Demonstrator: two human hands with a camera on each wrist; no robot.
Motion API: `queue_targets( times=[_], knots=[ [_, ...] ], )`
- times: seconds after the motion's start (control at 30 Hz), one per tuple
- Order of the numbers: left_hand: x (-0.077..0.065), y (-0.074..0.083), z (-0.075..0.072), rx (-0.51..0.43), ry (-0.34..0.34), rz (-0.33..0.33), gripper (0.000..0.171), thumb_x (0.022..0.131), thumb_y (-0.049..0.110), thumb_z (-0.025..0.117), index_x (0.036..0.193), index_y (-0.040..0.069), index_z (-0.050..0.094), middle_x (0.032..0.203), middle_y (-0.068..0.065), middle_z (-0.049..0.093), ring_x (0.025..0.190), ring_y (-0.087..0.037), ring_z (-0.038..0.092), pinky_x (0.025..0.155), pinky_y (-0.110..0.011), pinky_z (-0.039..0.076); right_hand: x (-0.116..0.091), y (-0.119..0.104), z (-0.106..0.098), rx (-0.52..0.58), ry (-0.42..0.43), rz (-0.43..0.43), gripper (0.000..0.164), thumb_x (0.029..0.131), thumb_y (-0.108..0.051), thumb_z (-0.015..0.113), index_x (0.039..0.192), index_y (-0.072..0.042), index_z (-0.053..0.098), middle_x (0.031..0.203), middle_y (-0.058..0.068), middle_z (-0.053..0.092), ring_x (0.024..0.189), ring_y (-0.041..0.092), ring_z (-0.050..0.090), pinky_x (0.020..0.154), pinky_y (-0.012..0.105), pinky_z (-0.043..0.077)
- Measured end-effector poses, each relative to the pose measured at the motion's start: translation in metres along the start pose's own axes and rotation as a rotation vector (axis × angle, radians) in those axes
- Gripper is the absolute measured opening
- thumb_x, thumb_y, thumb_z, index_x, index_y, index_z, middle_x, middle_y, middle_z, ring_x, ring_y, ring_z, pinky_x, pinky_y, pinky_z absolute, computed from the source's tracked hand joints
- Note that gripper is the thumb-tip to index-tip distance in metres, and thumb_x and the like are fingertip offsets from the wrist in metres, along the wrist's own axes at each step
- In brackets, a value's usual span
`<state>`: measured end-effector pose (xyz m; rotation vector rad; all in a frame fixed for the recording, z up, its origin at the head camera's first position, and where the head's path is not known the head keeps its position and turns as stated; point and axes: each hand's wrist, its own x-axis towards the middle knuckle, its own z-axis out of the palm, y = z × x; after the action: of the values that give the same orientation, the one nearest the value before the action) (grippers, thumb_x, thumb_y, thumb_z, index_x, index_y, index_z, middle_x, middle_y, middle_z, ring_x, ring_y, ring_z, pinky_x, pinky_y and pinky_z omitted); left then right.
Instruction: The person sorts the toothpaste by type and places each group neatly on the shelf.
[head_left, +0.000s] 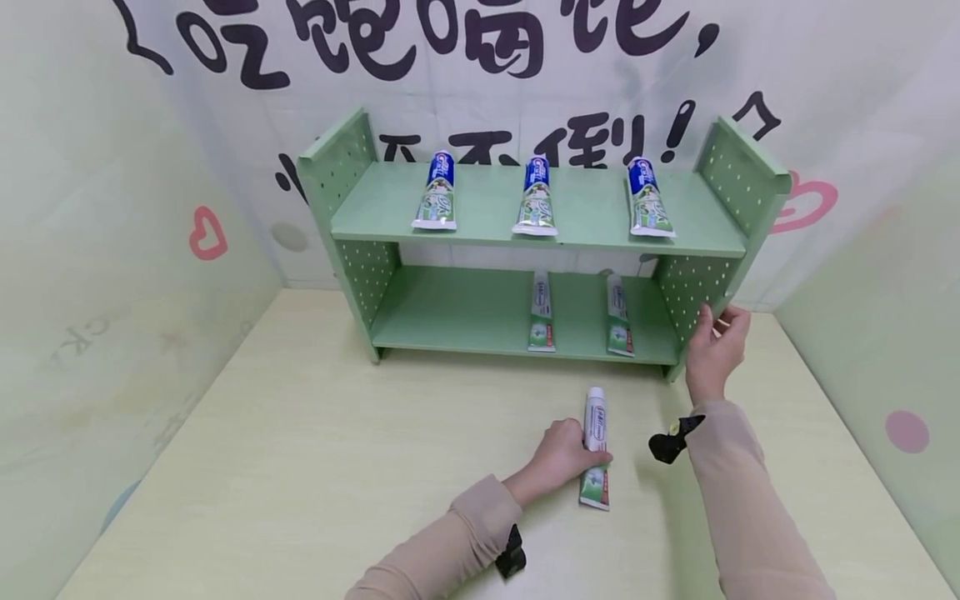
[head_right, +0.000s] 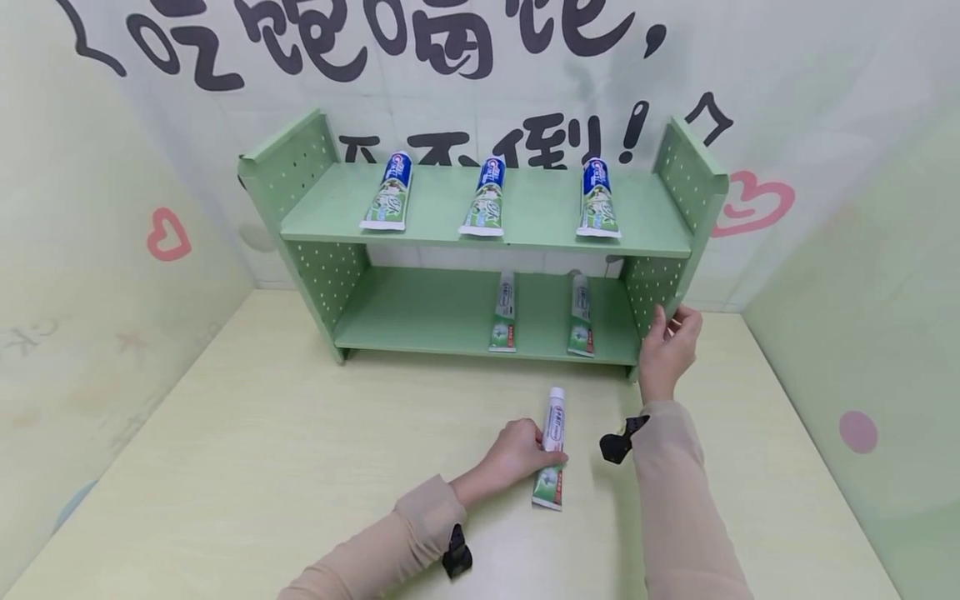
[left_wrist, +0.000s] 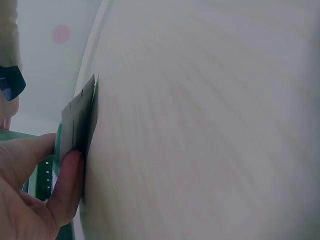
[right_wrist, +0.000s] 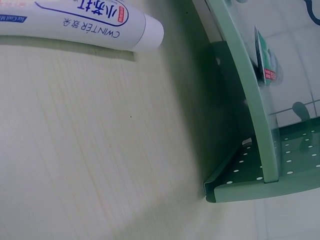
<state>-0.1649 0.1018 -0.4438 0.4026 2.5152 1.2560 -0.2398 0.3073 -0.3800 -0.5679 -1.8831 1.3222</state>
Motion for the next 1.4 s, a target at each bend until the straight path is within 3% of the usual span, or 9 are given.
queue_targets(
  times=[0.43,0.87,1.07,1.4],
  knots=[
    [-0.004,-0.005,0.001,-0.105,-0.029,-0.016,0.023,0.072,0.019,0.076,0.071,0.001,0.062,0.053,0.001,0.057,0.042,-0.004,0.047,0.035,-0.016,0.036,-0.003,0.003,-0.001,-0.002,0.017,-0.01,0.034,0.093,-0.032,0.048,0.114,-0.005,0.045,0.108,-0.002,0.053,0.096,0.007,0.049,0.087,0.025,0.048],
    [-0.009,-0.016,0.006,-0.192,-0.016,-0.095,0.024,0.07,0.016,0.078,0.073,0.0,0.06,0.063,-0.002,0.059,0.047,-0.008,0.056,0.039,-0.02,0.046,-0.013,0.01,-0.003,-0.033,0.003,0.021,0.038,0.094,-0.035,0.046,0.117,-0.004,0.043,0.114,0.004,0.053,0.102,0.014,0.05,0.086,0.027,0.047],
    [-0.007,-0.013,-0.007,-0.169,-0.002,-0.099,0.029,0.07,0.019,0.078,0.076,0.001,0.057,0.065,-0.003,0.058,0.049,-0.008,0.056,0.039,-0.02,0.046,-0.012,0.008,-0.004,-0.021,-0.004,0.024,0.036,0.094,-0.035,0.045,0.117,-0.007,0.043,0.117,0.005,0.053,0.102,0.013,0.049,0.089,0.027,0.048],
    [0.0,-0.004,-0.04,-0.167,0.025,-0.035,0.032,0.07,0.021,0.078,0.081,0.001,0.057,0.068,-0.004,0.064,0.054,-0.007,0.055,0.045,-0.018,0.043,-0.004,0.0,-0.002,-0.018,-0.016,0.002,0.035,0.094,-0.035,0.044,0.117,-0.009,0.043,0.12,0.007,0.051,0.104,0.014,0.048,0.091,0.028,0.047]
  ],
)
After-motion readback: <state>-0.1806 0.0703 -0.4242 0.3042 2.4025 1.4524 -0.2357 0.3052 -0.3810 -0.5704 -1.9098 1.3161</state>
